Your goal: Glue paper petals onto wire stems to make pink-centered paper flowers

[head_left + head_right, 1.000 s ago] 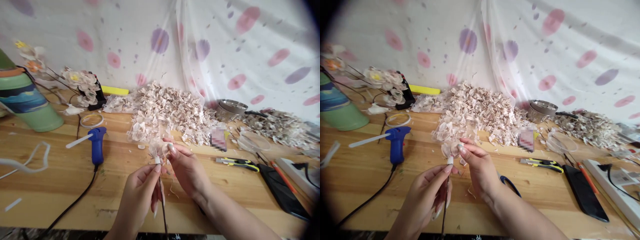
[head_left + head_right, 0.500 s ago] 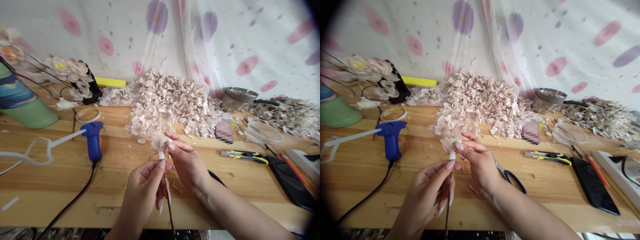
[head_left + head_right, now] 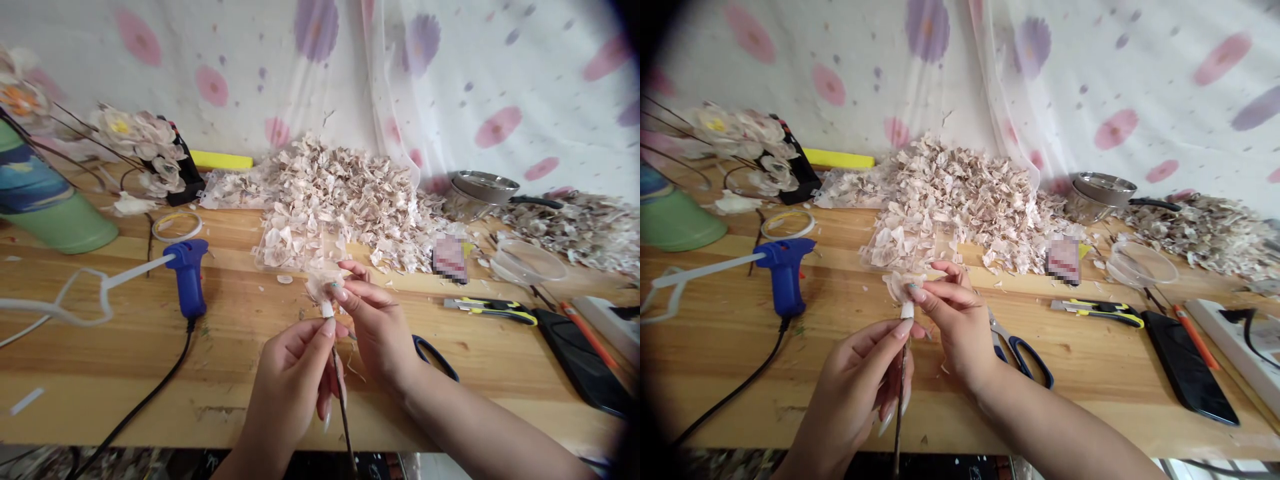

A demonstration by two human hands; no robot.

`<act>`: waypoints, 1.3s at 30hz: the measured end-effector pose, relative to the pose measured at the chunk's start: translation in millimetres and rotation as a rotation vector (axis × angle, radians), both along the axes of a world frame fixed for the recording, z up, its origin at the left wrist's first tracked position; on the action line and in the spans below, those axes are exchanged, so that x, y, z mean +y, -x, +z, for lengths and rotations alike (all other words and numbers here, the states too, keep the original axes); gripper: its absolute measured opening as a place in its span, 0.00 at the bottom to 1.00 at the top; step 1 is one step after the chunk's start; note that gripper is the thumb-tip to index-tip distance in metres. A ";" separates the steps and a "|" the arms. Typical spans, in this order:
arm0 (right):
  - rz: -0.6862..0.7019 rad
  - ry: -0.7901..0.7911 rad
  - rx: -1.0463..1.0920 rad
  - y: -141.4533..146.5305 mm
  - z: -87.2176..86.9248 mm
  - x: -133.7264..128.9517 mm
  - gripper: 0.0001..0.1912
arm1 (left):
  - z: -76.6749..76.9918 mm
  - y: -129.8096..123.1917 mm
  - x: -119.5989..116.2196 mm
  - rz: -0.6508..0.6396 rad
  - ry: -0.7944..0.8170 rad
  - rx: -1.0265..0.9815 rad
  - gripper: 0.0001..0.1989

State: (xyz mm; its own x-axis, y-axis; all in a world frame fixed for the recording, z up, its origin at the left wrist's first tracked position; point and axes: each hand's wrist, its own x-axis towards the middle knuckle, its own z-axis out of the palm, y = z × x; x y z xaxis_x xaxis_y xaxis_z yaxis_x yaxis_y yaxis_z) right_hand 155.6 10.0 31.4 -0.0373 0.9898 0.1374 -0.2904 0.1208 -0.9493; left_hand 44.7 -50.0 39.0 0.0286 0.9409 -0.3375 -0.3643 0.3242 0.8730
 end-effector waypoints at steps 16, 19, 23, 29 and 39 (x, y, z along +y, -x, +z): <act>-0.053 -0.049 0.021 1.0 -1.6 -4.7 0.12 | 0.8 -1.4 -3.4 -0.031 0.003 -0.010 0.22; -0.054 -0.156 -0.042 -6.6 2.0 0.4 0.09 | 0.1 -0.1 -5.8 -0.036 -0.001 0.026 0.21; 0.142 -0.276 -0.214 -17.3 15.0 10.0 0.10 | 0.5 -0.1 -10.7 0.024 0.006 0.147 0.19; 0.183 -0.400 -0.346 -20.6 22.1 9.1 0.14 | -1.6 -1.4 -15.4 0.103 -0.084 0.342 0.16; -0.020 -0.354 -0.102 -17.8 21.0 10.6 0.02 | -6.0 -0.3 -16.8 0.107 -0.210 0.499 0.14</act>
